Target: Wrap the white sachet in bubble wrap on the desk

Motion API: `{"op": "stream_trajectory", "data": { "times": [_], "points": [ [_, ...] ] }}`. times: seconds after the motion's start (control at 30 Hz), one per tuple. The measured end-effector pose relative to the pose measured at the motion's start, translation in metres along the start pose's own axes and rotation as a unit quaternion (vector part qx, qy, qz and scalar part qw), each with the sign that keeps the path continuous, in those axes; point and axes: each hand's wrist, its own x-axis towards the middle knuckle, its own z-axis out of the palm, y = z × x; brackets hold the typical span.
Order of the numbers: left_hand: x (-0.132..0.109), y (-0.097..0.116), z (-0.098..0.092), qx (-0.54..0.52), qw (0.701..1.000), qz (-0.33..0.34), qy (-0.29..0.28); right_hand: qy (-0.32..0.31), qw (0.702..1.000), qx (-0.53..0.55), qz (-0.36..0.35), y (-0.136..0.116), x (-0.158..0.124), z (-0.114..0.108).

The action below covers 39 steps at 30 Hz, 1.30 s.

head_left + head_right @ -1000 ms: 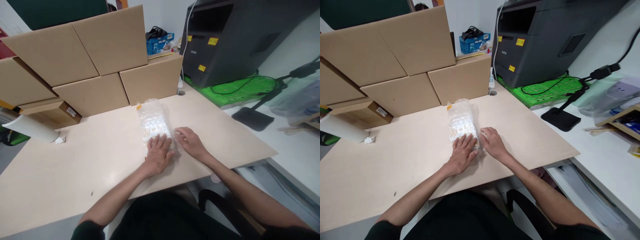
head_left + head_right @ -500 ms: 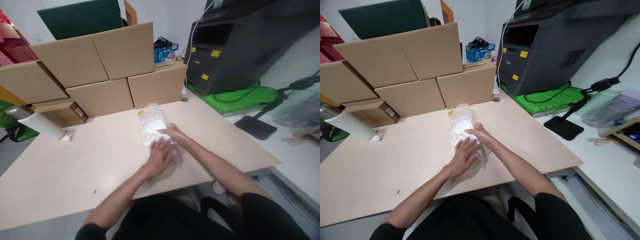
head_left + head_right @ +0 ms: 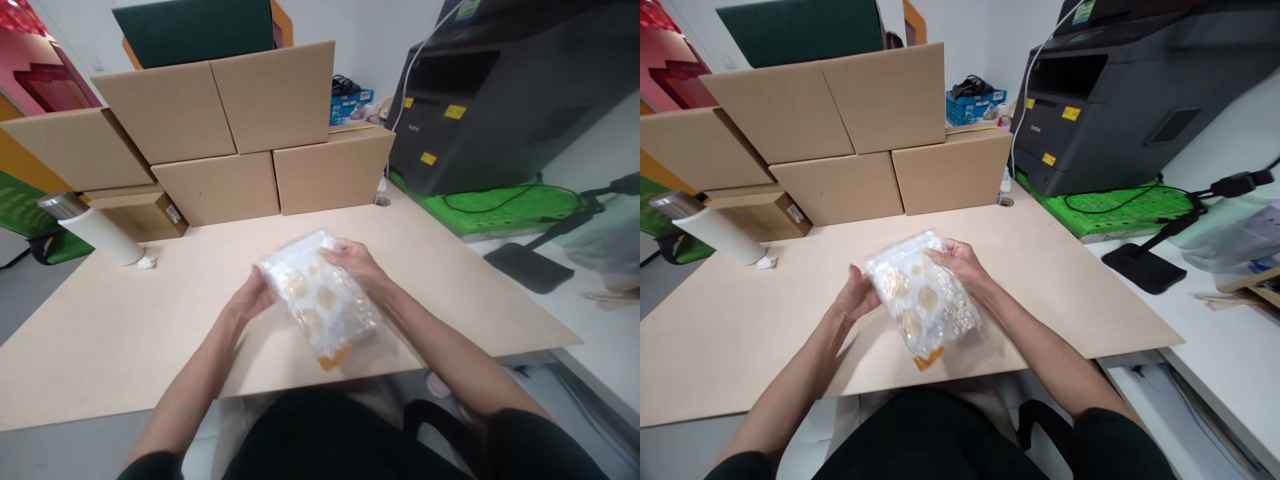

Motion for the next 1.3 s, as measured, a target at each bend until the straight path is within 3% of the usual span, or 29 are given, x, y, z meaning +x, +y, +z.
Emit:
{"op": "stream_trajectory", "data": {
  "times": [0.1,0.17,0.27,0.33,0.4,0.5,0.63,0.73,0.87,1.0,1.3],
  "points": [
    [0.015,-0.015,0.01,-0.042,0.992,0.009,0.119,0.068,0.997,-0.044,0.0,0.023,0.032,0.008],
    [0.027,-0.024,0.013,-0.046,0.975,0.002,0.219,0.127,0.981,-0.15,0.004,0.038,0.05,0.012],
    [0.04,-0.037,0.008,0.029,0.952,0.0,0.305,0.18,0.917,-0.346,-0.081,0.056,0.064,0.013],
    [0.043,-0.044,0.001,0.16,0.937,0.022,0.312,0.151,0.861,-0.451,-0.177,0.063,0.063,0.009],
    [0.042,-0.048,-0.007,0.325,0.894,0.049,0.304,0.061,0.82,-0.52,-0.231,0.068,0.057,0.0],
    [0.037,-0.045,-0.019,0.52,0.817,0.064,0.242,-0.094,0.795,-0.56,-0.213,0.068,0.046,-0.02],
    [0.03,-0.032,-0.031,0.626,0.775,-0.009,0.081,-0.19,0.776,-0.583,-0.147,0.061,0.038,-0.041],
    [0.029,-0.024,-0.037,0.662,0.748,-0.047,0.014,-0.231,0.766,-0.588,-0.12,0.057,0.037,-0.048],
    [0.03,-0.024,-0.044,0.677,0.735,-0.044,-0.022,-0.246,0.768,-0.578,-0.123,0.058,0.036,-0.051],
    [0.03,-0.031,-0.046,0.678,0.735,-0.026,-0.019,-0.236,0.777,-0.567,-0.137,0.062,0.032,-0.052],
    [0.033,-0.032,-0.045,0.65,0.757,-0.051,-0.034,-0.22,0.788,-0.56,-0.131,0.065,0.031,-0.047]
  ]
}}
